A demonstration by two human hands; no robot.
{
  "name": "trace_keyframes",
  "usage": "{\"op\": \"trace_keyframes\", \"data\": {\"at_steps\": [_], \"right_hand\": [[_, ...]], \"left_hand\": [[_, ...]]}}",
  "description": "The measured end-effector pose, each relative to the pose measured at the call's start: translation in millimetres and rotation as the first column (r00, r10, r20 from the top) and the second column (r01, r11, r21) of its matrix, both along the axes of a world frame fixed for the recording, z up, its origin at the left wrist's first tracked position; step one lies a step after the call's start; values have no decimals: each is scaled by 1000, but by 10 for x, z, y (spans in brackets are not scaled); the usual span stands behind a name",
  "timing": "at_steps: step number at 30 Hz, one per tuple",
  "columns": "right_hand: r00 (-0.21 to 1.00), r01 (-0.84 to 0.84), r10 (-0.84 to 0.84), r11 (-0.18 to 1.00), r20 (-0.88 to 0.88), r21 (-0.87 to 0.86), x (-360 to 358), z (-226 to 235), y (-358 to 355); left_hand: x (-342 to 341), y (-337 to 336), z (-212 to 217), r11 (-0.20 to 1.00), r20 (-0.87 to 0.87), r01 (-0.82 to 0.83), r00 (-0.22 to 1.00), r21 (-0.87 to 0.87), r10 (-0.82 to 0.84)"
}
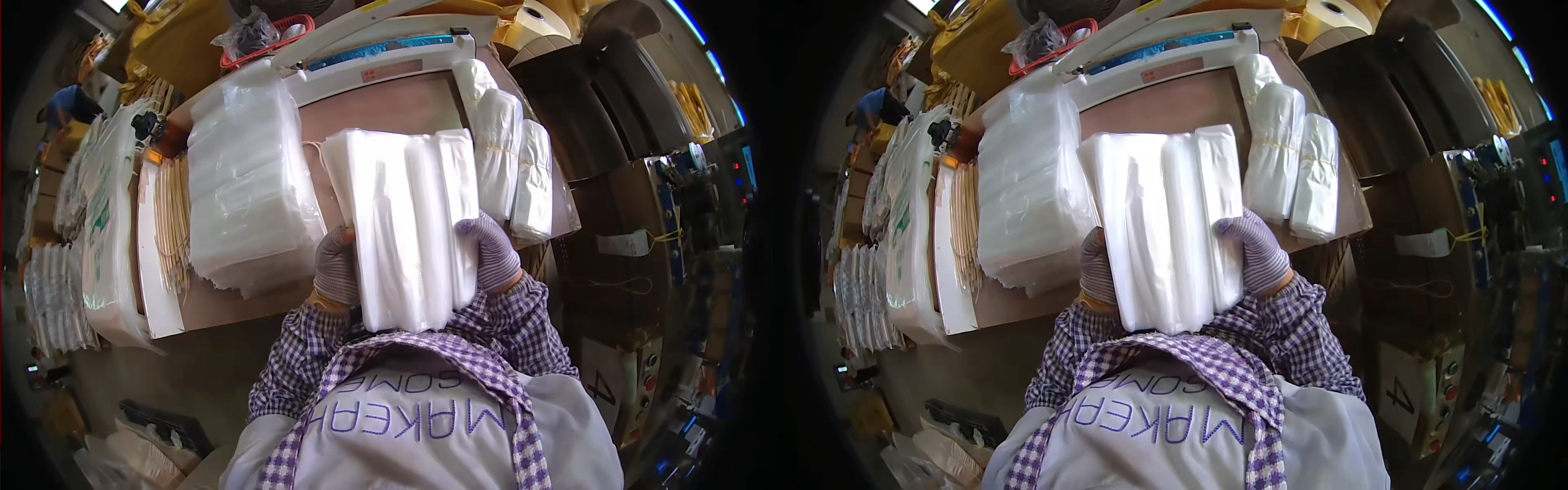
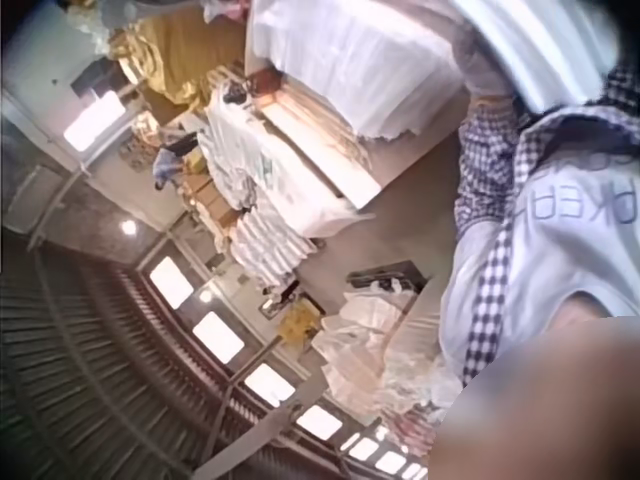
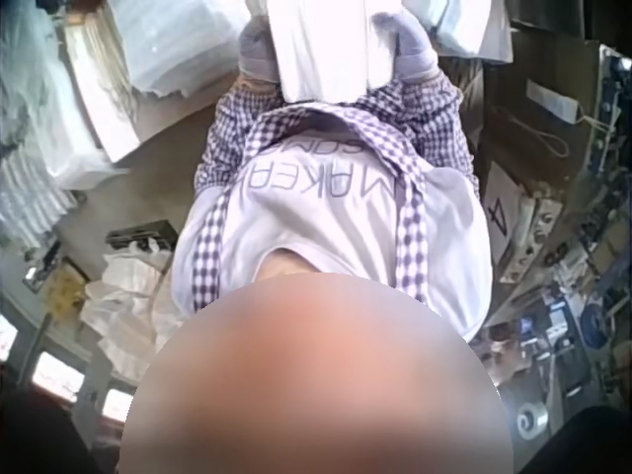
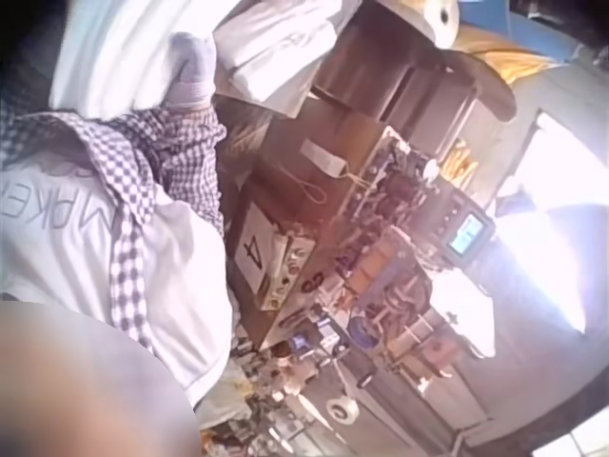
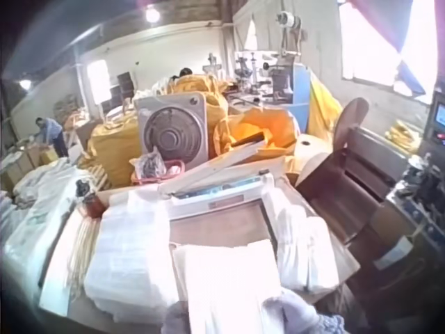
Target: Organize and pack stacks of white plastic bags into larger bundles at a workstation.
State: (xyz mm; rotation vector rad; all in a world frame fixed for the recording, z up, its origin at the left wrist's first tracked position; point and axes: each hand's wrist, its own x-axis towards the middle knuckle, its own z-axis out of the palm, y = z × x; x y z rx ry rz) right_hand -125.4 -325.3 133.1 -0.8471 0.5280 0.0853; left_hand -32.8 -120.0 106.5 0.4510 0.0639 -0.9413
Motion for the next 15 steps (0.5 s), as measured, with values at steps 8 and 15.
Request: {"op": "trace_keyframes", "data": {"at_steps": [8,15], "right_hand": [[995,54,-38,982,89,-184,132,520,69],[923,203,-218,976,317,80,-44,35,-524]], "left_hand": [[-36,-187,-638,999,-105,-41,994,-18,39],[-89,400,-1279,998,72,-56,996,6,55]]}}
